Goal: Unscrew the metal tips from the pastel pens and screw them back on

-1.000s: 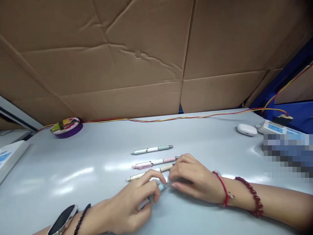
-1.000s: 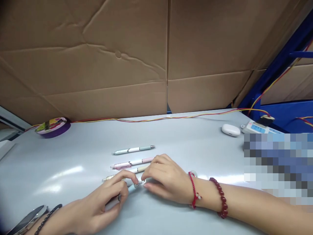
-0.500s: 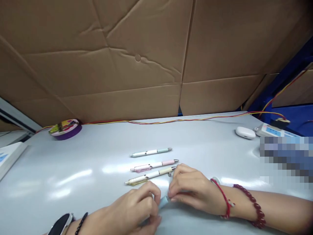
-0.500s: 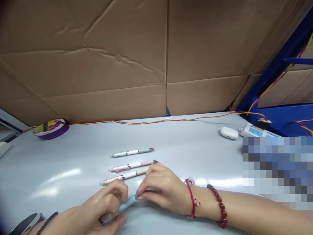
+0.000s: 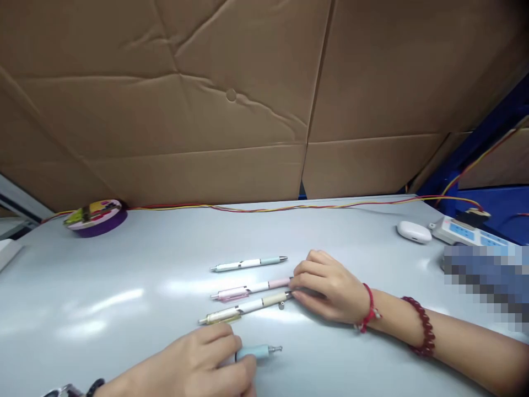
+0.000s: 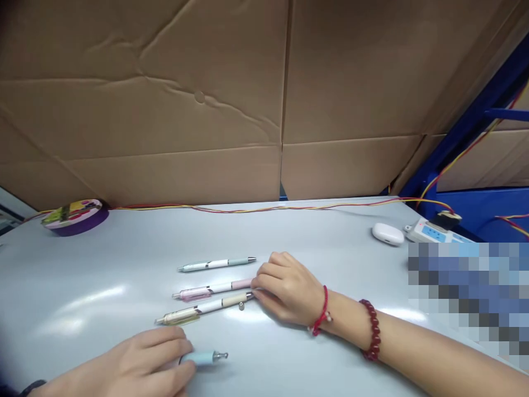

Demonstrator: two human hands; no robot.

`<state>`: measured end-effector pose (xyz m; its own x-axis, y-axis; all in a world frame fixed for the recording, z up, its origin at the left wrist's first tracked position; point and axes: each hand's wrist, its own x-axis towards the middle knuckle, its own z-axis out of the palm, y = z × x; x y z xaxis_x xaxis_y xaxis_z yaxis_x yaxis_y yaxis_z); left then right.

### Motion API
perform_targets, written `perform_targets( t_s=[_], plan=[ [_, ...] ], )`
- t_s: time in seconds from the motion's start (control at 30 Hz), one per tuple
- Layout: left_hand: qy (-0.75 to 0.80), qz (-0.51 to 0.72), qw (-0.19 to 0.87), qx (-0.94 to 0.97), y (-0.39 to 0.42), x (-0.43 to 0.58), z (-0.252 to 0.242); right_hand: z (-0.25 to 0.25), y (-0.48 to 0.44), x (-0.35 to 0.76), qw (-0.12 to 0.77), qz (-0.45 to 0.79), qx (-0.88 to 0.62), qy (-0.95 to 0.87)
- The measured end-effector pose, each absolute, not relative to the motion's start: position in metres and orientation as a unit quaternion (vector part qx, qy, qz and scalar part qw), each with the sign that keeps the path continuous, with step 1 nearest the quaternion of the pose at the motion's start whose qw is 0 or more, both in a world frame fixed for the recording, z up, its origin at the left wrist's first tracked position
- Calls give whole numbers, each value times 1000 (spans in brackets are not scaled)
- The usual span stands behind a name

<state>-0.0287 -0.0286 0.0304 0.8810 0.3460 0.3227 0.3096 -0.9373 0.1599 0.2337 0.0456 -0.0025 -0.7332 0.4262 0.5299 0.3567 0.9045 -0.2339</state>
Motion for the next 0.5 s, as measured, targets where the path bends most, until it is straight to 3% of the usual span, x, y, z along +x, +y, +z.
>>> perform_targets(
  t_s=[0.27, 0.5],
  plan=[
    [159, 180, -70, 968, -16, -21, 39, -6, 48, 231, 237, 112, -255, -931],
    [205, 214, -104, 949, -9, -24, 22, -5, 50, 232, 194, 109, -278, -934]
  ],
)
